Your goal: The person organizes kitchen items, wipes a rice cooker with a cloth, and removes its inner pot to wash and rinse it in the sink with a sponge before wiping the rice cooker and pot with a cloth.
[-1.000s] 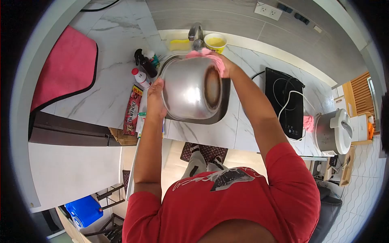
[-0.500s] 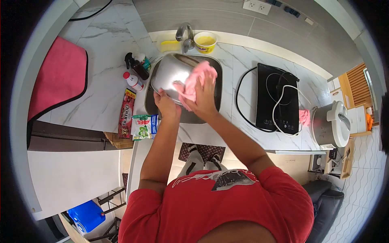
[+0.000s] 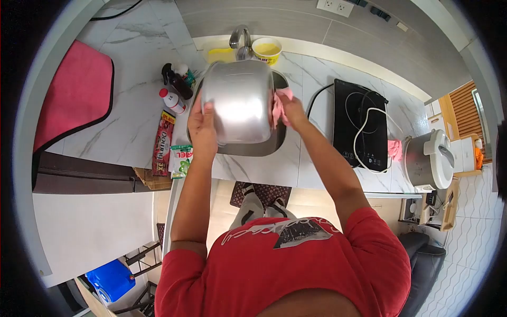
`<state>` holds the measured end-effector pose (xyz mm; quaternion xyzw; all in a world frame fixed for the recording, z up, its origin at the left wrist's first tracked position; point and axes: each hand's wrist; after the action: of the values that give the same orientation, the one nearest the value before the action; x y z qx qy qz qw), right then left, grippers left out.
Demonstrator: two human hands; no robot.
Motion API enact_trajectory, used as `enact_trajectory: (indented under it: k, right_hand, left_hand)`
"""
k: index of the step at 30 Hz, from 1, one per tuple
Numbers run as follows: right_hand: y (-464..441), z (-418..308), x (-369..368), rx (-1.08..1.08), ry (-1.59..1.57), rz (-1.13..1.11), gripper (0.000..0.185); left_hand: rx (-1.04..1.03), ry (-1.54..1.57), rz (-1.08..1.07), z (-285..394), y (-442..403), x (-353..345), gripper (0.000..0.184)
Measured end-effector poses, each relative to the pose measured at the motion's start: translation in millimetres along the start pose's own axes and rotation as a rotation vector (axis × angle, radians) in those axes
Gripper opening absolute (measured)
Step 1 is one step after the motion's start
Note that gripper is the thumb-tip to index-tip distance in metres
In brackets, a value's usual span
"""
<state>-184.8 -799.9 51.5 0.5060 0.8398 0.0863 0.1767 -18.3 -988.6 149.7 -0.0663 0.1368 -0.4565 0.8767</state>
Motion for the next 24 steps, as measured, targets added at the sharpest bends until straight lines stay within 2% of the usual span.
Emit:
enact_trajectory:
  k: [1,3,4,5,7,8,9,11,13,14,16,18,19,21,22,23,24]
  right_hand:
    - [11,0,12,0.046,0.052,0.019,0.032]
    - [10,1,41,0.389,-0.211,0.130,0.043]
    - [28,-10,56,0.410,-0.233,0.135,0.048]
    - [70,-58,47,0.433,-0.254,0.143,0.054]
    - [99,-81,66,0.510,-0.197,0.156,0.049]
    - [115,-90,78,0.447,-0.210,0.082,0.038]
    - [134,-100,75,0.406,-0.211,0.079,0.029]
    - [161,-101,78,0.319,-0.282,0.047,0.034]
    - [181,-90,77,0.189,-0.465,0.073,0.038]
    - [187,-82,75,0.257,-0.532,0.022,0.040]
    - [195,-60,70,0.264,-0.714,0.033,0.039]
    - [206,-41,65,0.219,-0.737,0.068,0.039]
    - [213,-35,57,0.167,-0.717,0.081,0.038]
    - [217,-26,35,0.156,-0.799,0.069,0.040]
    - [223,-26,21,0.188,-0.777,0.005,0.042]
    - [216,-7,17,0.198,-0.758,0.081,0.046]
    - [212,-1,-1,0.224,-0.823,0.003,0.046]
  left_hand:
    - [-0.045,-0.163,-0.127,8,5,-8,0.040]
    - [-0.009,-0.152,-0.188,2,15,-23,0.047]
    - [-0.090,-0.424,-0.288,1,24,-31,0.046]
    - [-0.175,-0.692,-0.392,-1,33,-39,0.046]
    - [-0.300,-0.941,-0.693,-11,60,-51,0.050]
    - [-0.444,-1.020,-0.821,-11,71,-60,0.049]
    - [-0.442,-1.008,-0.834,-11,83,-69,0.049]
    - [-0.540,-1.099,-1.069,-12,102,-83,0.050]
    - [-0.559,-1.069,-1.116,-22,114,-89,0.050]
    - [-0.565,-1.114,-1.181,-25,119,-91,0.050]
    - [-0.570,-1.162,-1.250,-24,123,-92,0.050]
    - [-0.460,-1.167,-1.353,-17,123,-94,0.053]
    - [-0.461,-1.167,-1.354,-16,125,-97,0.053]
    - [-0.306,-0.622,-0.754,-14,128,-105,0.055]
    - [-0.308,-0.626,-0.754,-19,127,-112,0.055]
    - [-0.263,-0.444,-0.589,-27,127,-123,0.056]
    - [-0.216,-0.262,-0.422,-30,130,-133,0.058]
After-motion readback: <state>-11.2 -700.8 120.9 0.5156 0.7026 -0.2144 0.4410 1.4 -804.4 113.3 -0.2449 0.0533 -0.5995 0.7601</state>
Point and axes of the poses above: each hand's wrist, its own y-axis away from the middle knuckle, its own x-axis out of the back of the hand, z = x × y, and after that the axes turned 8 degrees about -y, right-handed
